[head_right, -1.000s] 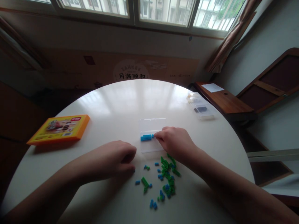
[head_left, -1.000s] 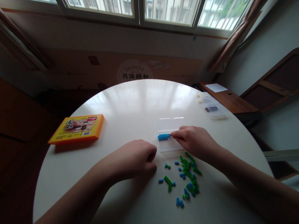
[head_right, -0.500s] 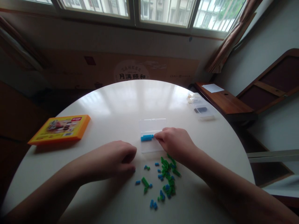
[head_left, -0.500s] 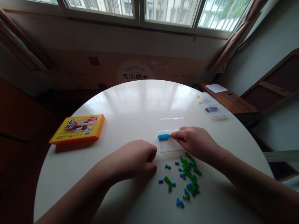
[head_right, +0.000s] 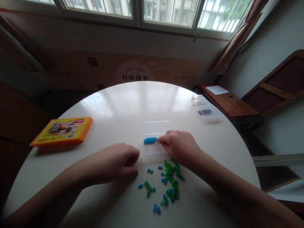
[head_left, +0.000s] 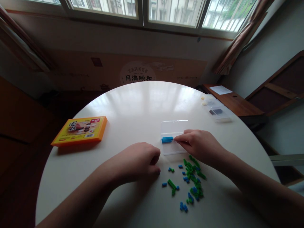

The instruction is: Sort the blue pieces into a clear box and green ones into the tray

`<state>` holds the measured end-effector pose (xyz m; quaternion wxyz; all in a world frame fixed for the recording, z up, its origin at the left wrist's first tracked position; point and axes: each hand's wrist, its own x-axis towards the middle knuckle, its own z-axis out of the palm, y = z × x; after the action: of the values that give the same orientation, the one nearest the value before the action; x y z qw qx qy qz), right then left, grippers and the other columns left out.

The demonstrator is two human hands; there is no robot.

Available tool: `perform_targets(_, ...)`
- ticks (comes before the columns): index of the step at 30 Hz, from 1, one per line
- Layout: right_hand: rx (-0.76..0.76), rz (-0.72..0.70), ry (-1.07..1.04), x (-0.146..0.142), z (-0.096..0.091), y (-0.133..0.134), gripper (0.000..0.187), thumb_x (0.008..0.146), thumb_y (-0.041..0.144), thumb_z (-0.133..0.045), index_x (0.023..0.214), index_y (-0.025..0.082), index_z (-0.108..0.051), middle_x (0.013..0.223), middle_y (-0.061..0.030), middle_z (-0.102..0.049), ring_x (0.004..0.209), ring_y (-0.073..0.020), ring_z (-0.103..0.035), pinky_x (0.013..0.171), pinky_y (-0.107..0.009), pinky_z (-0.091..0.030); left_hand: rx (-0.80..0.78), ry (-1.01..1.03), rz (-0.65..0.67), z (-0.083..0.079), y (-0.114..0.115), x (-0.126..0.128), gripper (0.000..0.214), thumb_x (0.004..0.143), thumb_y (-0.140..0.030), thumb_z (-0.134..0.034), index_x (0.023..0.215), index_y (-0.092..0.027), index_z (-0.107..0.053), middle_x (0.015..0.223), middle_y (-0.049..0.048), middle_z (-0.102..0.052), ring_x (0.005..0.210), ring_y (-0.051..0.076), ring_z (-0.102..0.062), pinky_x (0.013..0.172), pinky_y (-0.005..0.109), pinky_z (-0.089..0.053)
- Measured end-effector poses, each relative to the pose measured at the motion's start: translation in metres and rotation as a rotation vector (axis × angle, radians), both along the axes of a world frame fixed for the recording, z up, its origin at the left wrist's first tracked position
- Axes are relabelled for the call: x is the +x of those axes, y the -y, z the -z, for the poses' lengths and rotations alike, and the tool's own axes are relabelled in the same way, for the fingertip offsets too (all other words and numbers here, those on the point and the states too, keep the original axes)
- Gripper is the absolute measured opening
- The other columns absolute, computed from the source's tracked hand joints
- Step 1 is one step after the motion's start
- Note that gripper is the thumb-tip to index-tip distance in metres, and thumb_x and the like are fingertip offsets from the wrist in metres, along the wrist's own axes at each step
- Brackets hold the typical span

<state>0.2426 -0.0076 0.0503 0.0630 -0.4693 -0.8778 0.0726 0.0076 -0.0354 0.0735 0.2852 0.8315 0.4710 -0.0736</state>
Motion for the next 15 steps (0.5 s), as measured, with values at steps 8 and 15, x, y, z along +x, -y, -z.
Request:
perform_targets(8, -0.019, -0.022, -0.022, 0.0014, -0.0001, 0.0013, 0.024, 0.093, 0.03, -0.053, 0.101, 0.035, -0.075, 0.089, 0.0019, -0.072, 0.073, -0.0145, -0.064, 0.062, -0.026, -0.043, -0.013, 0.007, -0.003, 0.0007, 0.0002, -0.0002, 0.019, 0.077, -0.038, -0.058, 0.067, -0.022, -0.057, 0.072, -0.0006, -0.062, 0.063, 0.015, -0.052, 0.052, 0.027, -0.033)
perform_targets(15, 0.006, -0.032, -0.017, 0.0012, 0.0023, 0.0004, 0.025, 0.093, 0.03, -0.053, 0.106, 0.033, -0.074, 0.089, 0.0002, -0.072, 0.075, -0.0149, -0.064, 0.061, -0.025, -0.041, -0.002, 0.008, -0.007, 0.0008, -0.0001, -0.0001, 0.02, 0.077, -0.038, -0.058, 0.066, -0.022, -0.056, 0.071, -0.0008, -0.062, 0.063, 0.015, -0.051, 0.052, 0.027, -0.033)
